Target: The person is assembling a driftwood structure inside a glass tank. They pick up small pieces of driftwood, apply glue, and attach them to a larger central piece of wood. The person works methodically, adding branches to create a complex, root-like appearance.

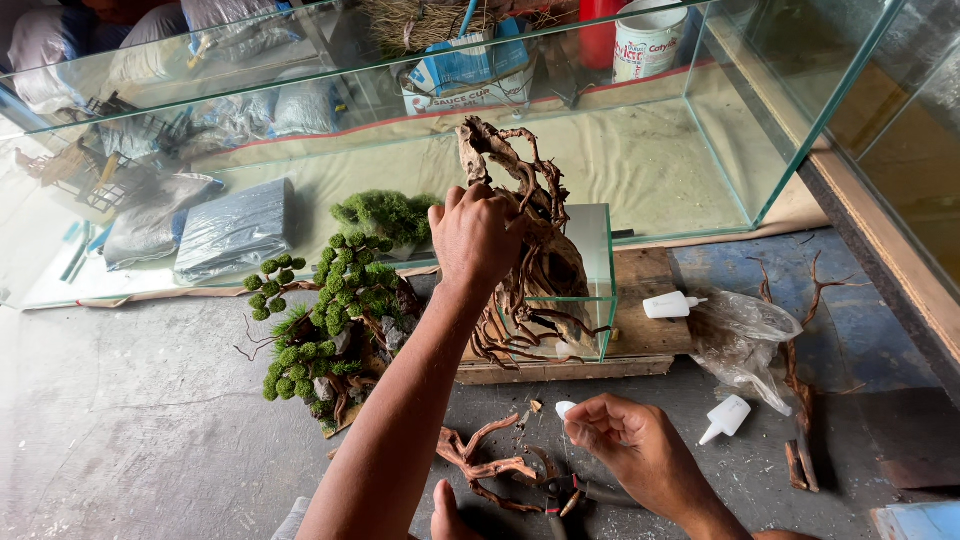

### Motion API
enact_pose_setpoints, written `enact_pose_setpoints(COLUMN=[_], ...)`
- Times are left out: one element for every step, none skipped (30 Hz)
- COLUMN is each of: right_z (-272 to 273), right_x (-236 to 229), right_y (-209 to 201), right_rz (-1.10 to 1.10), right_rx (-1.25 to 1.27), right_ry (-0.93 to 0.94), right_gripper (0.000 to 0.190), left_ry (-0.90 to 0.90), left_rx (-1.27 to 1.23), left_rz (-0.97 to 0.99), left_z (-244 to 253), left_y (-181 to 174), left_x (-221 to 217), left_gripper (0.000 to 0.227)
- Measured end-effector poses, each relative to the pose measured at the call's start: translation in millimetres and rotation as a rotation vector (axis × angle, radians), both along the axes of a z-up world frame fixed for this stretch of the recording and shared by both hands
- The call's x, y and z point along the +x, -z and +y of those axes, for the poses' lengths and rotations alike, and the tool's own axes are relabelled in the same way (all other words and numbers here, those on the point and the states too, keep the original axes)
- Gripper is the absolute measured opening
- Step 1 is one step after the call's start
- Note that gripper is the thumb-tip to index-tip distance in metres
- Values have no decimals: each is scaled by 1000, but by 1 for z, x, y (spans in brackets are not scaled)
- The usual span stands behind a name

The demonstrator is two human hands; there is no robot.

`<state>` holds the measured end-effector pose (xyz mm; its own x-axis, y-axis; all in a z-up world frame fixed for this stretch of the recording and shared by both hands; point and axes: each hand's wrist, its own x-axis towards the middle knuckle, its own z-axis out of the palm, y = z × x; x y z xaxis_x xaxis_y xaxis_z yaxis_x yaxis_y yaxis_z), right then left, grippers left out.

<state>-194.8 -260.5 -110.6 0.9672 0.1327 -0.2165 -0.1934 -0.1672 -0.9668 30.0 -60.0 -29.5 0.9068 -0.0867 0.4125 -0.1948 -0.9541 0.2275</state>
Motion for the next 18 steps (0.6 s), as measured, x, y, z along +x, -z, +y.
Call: enact_pose_setpoints(right_z=[-1, -2, -3, -3, -3, -5, -5, -5, -6, -9, -12, -14, -22, -30, -37, -47, -56, -65], right_x=[0, 1, 1, 1, 2, 1, 3, 3, 4, 6, 8, 10, 13, 17, 20, 26, 32, 38], right_y=[2, 5, 7, 8, 8, 9, 5, 1, -2, -4, -6, -7, -5, -3, -2, 6, 14, 22], right_rz=[0, -23, -45, -44, -58, -67, -62, -59, -56, -45, -70, -95, -81, -173, -266, -256, -258, -263], right_rx=[0, 6, 11, 11, 22, 33, 32, 1, -30, -31, -53, -74, -76, -125, -174, -179, -218, -256], right_ry=[0, -7, -15, -15, -11, -6, -3, 18, 39, 48, 64, 77, 83, 115, 146, 148, 243, 336], right_gripper=[26, 25, 25, 25, 24, 23, 23, 22, 22, 22, 22, 22, 22, 21, 20, 20, 18, 16], left_ry=[0, -3, -7, -7, 12, 32, 34, 20, 5, 14, 36, 56, 61, 56, 51, 52, 54, 54], left_rx=[0, 3, 6, 6, -32, -71, -72, -118, -164, -165, -236, -306, -308, -369, -429, -433, -476, -518], left_rz=[0, -7, -13, -12, -10, -4, 1, -9, -18, -5, -132, -258, -244, -296, -348, -338, -378, -418], left_z=[0, 0, 0, 1, 2, 1, 6, 9, 11, 18, 26, 35, 45, 55, 65, 77, 89, 102], left_y=[0, 0, 0, -5, -10, -14, -14, -13, -12, -13, -14, -15, -10, -7, -5, 7, 18, 29], left_x=[0, 0, 0, -4, -8, -13, -16, -19, -21, -32, -42, -52, -65, -77, -90, -102, -114, -127], left_gripper=[29, 30, 31, 31, 31, 32, 32, 29, 30, 30, 28, 27, 27, 28, 30, 30, 24, 20])
